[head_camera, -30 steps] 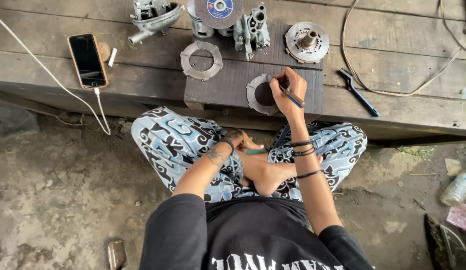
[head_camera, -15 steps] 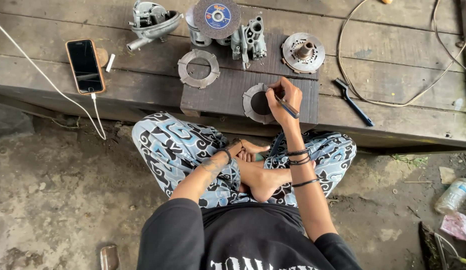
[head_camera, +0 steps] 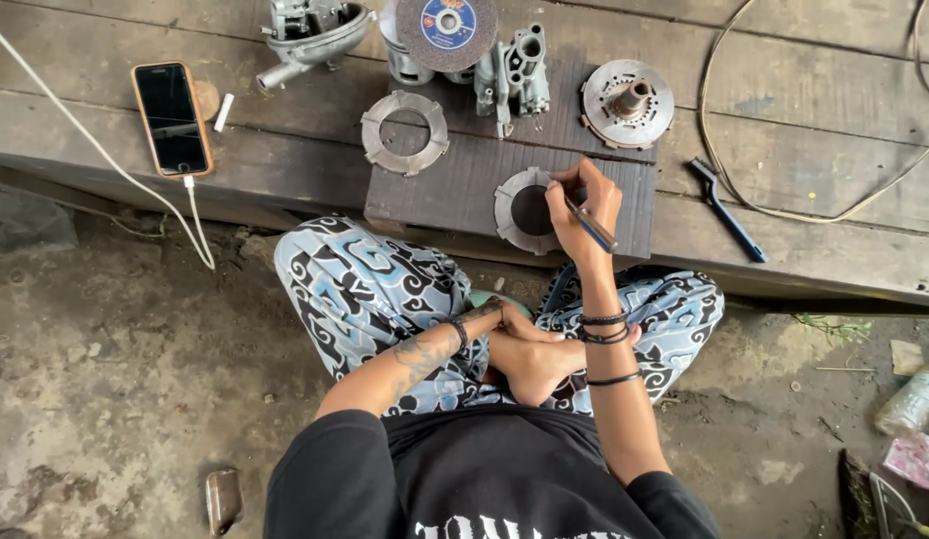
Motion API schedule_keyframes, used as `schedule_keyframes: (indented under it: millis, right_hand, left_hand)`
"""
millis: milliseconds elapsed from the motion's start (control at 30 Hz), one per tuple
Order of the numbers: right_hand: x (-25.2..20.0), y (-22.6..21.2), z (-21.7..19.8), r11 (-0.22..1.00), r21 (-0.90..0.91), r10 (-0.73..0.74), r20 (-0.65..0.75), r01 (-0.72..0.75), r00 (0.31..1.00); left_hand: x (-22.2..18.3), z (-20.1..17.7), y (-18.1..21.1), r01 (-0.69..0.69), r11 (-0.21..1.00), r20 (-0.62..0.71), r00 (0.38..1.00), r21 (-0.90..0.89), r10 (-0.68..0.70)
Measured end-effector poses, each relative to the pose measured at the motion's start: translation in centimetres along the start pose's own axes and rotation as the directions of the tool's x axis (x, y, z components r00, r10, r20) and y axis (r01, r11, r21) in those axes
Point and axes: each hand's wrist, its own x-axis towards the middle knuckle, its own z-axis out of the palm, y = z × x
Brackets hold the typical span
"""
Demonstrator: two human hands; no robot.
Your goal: Using a hand tool to engrave or mark the surface of a motorcycle clutch plate.
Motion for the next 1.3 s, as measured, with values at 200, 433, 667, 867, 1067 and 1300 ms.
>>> schedule_keyframes:
  millis: [200, 433, 667, 867, 1067, 1300]
  right_hand:
    - [-0.1, -0.1, 0.3, 1.0, 0.0, 0.009, -0.003, -0.009, 1.0]
    - [0.0, -0.6, 0.0, 1.0, 0.023, 0.004, -0.019, -0.004, 1.0]
    - [0.0, -0.3, 0.1, 0.999, 0.036, 0.028, -0.002, -0.028, 1.0]
    - [-0.5, -0.3, 0.2, 0.993, -0.116, 0.016, 0.044, -0.011, 0.999]
    - [-0.2, 0.7, 0.5, 0.982, -0.19, 0.025, 0.058, -0.013, 0.998]
    - [-0.6, 0.5, 0.6, 0.976, -0.22, 0.009, 0.062, 0.004, 0.998]
  left_hand:
    - [-2.9, -3.9, 4.4, -0.06, 0.981, 0.373, 0.919, -0.186, 0.127]
    - [7.0, 5.3, -4.0, -0.06, 0.689, 0.143, 0.962, -0.722, 0.234]
    - [-6.0, -5.1, 2.8, -0.094, 0.059, -0.089, 0.992, -0.994, 0.09]
    - [-12.3, -7.8, 5.3, -0.409, 0.722, -0.373, 0.901, -0.558, 0.222]
    - [-19.5, -14.8, 7.2, -0.547, 0.714, -0.721, 0.688, -0.437, 0.085]
    - [-18.4, -15.5, 6.5, -0.304, 0.952, -0.999, -0.024, 0.038, 0.032]
